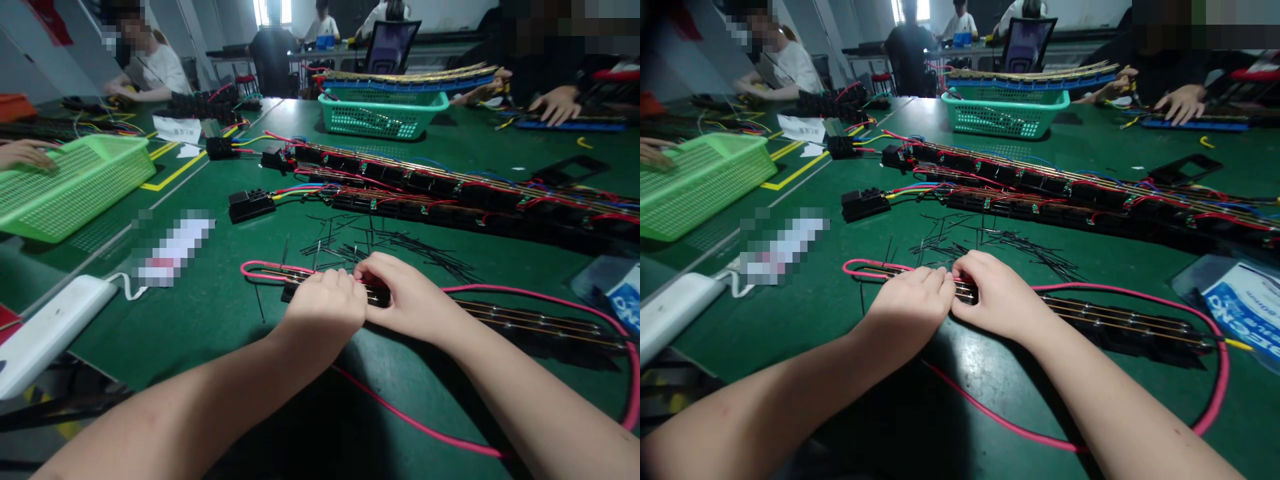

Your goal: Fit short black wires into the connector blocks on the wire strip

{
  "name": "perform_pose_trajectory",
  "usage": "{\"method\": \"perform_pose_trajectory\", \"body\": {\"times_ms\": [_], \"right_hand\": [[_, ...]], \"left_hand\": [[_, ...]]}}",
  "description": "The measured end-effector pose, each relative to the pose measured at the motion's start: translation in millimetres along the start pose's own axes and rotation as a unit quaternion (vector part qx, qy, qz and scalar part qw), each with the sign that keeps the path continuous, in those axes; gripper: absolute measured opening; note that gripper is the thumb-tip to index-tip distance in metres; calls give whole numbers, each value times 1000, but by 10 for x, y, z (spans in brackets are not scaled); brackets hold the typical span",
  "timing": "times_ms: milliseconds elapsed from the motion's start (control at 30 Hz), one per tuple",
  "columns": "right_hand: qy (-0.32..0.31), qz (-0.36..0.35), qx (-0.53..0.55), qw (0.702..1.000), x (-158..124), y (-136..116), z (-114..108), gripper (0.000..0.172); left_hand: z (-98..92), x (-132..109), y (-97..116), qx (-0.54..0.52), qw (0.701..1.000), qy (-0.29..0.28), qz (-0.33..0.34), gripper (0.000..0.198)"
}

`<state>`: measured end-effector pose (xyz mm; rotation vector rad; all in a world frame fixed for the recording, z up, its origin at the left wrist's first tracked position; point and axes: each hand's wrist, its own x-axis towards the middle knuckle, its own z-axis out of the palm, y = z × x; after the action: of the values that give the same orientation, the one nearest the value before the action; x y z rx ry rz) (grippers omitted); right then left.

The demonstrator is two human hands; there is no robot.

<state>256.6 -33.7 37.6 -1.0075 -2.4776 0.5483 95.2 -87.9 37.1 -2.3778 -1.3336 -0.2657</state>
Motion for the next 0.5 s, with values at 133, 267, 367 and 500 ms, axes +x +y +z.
{"method": "perform_pose_trajectory", "body": {"times_ms": [133, 267, 367, 500], "right_hand": [[6, -5, -3, 1000, -1, 15, -1, 9], [7, -16, -25, 1000, 2, 21, 17, 11], [9, -10, -28, 1000, 4, 22, 31, 13], [14, 2, -4, 1000, 17, 24, 28, 10]], "left_hand": [[-1, -2, -21, -13, 1000, 0, -18, 23], [-1, -32, -6, -7, 999, 9, -47, 25], [-30, -18, -58, -23, 999, -34, -32, 26], [-89, 50, -116, -50, 993, -110, -2, 24]]}}
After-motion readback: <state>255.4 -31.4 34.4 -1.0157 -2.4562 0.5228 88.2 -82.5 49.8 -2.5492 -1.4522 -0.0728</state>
